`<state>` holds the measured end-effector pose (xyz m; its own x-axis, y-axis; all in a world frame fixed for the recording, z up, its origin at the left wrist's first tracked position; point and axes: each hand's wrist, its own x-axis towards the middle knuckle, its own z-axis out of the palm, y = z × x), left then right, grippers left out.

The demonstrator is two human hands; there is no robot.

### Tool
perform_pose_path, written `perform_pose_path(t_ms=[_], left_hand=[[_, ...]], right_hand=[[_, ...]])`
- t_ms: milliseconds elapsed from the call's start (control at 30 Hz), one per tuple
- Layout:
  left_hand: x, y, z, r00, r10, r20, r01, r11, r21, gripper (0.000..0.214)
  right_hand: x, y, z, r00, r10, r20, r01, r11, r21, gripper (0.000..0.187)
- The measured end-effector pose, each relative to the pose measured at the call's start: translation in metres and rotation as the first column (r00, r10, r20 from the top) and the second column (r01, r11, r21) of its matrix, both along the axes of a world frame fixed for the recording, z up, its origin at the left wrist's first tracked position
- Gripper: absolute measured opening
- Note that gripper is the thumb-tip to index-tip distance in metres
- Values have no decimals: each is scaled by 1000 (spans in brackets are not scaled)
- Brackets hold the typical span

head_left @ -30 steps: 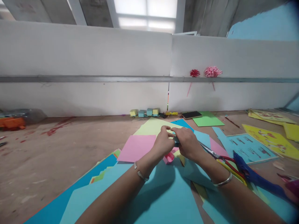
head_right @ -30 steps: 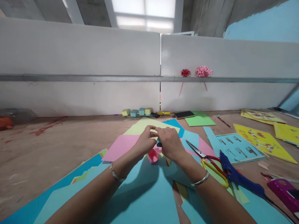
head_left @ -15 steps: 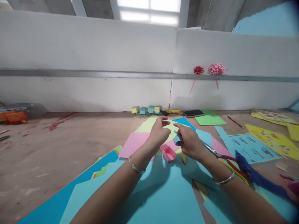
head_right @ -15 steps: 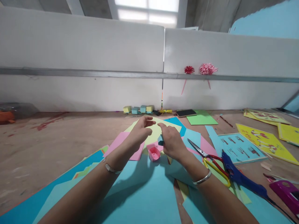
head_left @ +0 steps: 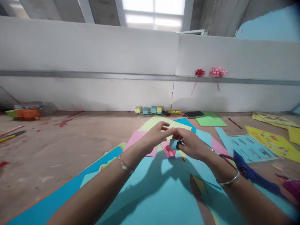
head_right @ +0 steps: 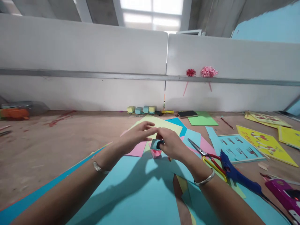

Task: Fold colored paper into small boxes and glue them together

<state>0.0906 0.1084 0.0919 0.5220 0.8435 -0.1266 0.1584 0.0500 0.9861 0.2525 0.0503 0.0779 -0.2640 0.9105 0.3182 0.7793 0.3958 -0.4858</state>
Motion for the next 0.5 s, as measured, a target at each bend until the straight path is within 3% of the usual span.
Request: perform_pose_path(t_ms=[33, 100, 133, 300, 400, 500], left_hand=[[-6, -6, -4, 993, -114, 39, 117, 989, -89, 46], [-18, -20, -15, 922, -341, 183, 377, 899, -223, 48], [-22, -27, -21, 901, -367, 230, 420, 870, -258, 48], [-41, -57, -43, 924, -294, 244, 367, 860, -355, 50], [-52, -69, -49, 946, -226, 233, 311, 837, -450, 54], [-60, -77, -49, 947, -225, 230, 309, 836, -453, 46]], right_hand=[[-3, -5, 2, 1000, 19, -17, -19, 1000, -1, 44], [-8, -17, 2, 997, 55, -59, -55, 998, -10, 46], [-11, -24, 1, 994, 78, -78, -80, 997, -22, 44], [-21, -58, -10, 982, 171, -85, -177, 981, -76, 37], [-21, -76, -12, 981, 134, -140, -149, 984, -98, 36], [-19, -88, -13, 977, 89, -195, -107, 991, -84, 25]])
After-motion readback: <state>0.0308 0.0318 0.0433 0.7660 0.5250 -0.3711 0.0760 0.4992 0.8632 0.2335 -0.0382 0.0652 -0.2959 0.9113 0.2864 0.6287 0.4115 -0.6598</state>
